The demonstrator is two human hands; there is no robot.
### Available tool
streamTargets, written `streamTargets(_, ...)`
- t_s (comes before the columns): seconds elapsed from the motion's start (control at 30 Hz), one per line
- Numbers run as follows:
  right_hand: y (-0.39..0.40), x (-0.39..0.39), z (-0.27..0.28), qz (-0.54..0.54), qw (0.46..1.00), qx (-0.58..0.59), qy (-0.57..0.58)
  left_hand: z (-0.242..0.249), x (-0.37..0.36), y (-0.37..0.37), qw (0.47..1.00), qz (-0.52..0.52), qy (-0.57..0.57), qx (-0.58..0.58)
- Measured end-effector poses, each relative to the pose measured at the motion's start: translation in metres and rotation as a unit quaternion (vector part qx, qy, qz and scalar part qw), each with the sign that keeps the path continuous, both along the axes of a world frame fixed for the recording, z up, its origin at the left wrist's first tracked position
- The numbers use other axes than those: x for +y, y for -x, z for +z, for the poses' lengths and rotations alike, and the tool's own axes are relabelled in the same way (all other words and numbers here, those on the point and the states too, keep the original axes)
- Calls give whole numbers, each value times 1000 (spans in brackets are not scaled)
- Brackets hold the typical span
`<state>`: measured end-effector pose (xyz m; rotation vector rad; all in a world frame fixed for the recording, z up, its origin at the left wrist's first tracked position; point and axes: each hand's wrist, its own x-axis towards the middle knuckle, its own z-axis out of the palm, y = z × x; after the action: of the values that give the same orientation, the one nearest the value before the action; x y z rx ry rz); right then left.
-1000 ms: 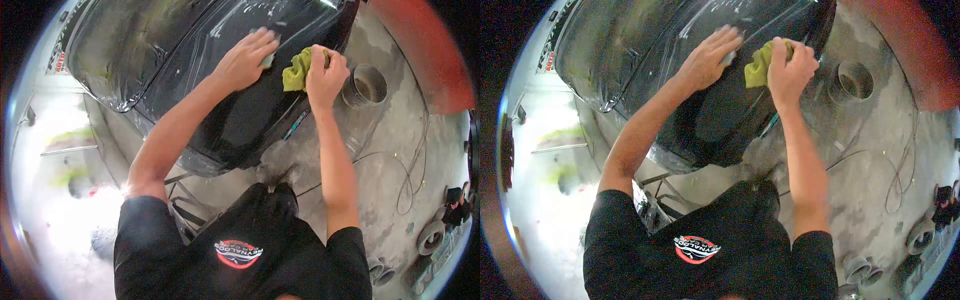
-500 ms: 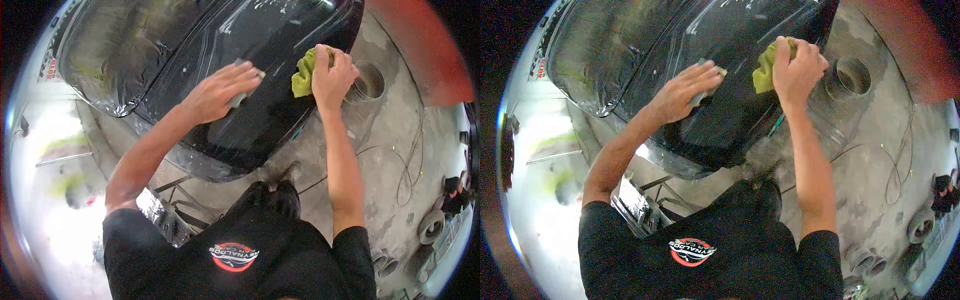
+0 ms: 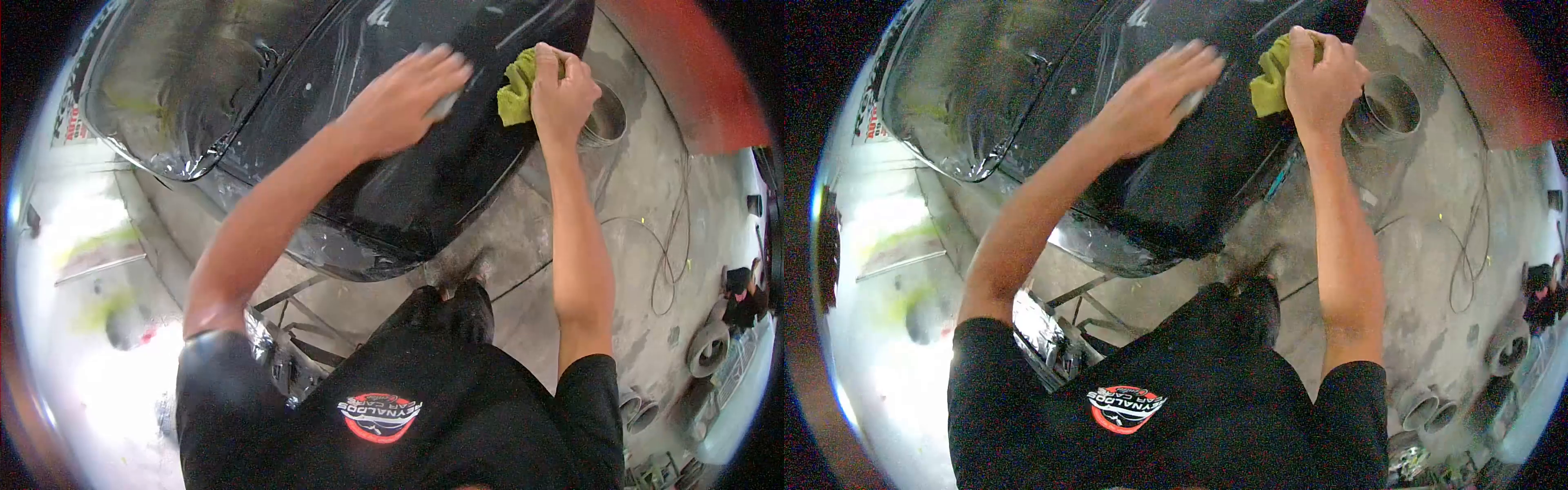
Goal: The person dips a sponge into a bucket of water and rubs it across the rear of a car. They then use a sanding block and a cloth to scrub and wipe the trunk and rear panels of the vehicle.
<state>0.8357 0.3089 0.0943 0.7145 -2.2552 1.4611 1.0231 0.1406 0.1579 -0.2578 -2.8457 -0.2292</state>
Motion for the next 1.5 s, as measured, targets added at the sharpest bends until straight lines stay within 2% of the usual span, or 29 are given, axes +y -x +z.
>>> streamTargets(0.03,1,-1,0,-5,1000,13,4,-8,2,29,1000,-3,7,28)
streamTargets(0.13,-7,-1,6,-52,998,39,-27,-10,9,37,999,6,34,26)
streamTargets(0.17,-8,1,10,-28,999,-1,-17,-10,11,11,1000,1,1,28)
streamTargets(0.23,-2,-2,3,-30,999,21,-5,5,24,-67,1000,2,-5,-15)
streamTargets(0.3,-1,-4,0,-50,998,16,-18,-2,27,-151,996,5,-76,-55)
streamTargets(0.4,-2,-4,1,-33,999,-1,9,4,8,-157,993,-31,-27,-107)
streamTargets(0.47,-4,-4,2,-37,999,6,7,14,3,-85,993,-41,-17,-105)
streamTargets(0.57,-4,-2,2,-32,999,1,9,-11,-16,44,1000,2,11,24)
streamTargets(0.63,-4,1,4,-26,1000,-6,-13,-9,-16,86,999,41,6,-8)
streamTargets(0.73,-3,-2,2,-24,1000,8,8,-14,-15,25,1000,21,-8,21)
streamTargets(0.83,-7,-1,7,-32,999,-8,-13,11,8,-124,998,52,-25,-37)
streamTargets(0.9,-6,-2,5,-43,998,-18,-36,8,-2,-177,995,73,-32,-57)
streamTargets(0.97,-8,-1,5,-41,998,-26,-39,4,-7,-193,996,71,-27,-55)
streamTargets(1.03,-6,-2,5,-41,998,-27,-34,14,-9,-127,996,69,-18,-55)
streamTargets(1.17,1,0,2,-16,1000,-17,-20,2,-25,-11,998,65,-5,-4)
streamTargets(1.27,-2,0,2,-20,1000,12,-8,8,-17,-42,998,60,-17,-1)
streamTargets(1.3,-4,0,6,-20,1000,9,-1,15,-11,-78,995,81,-57,-33)
streamTargets(1.4,-7,-3,7,-39,999,12,-24,1,-18,-208,991,126,-27,-26)
streamTargets(1.43,-5,-3,7,-51,998,15,-40,0,-20,-226,989,140,-19,-31)
streamTargets(1.5,-5,-3,8,-45,998,20,-32,6,-23,-191,991,129,-18,-28)
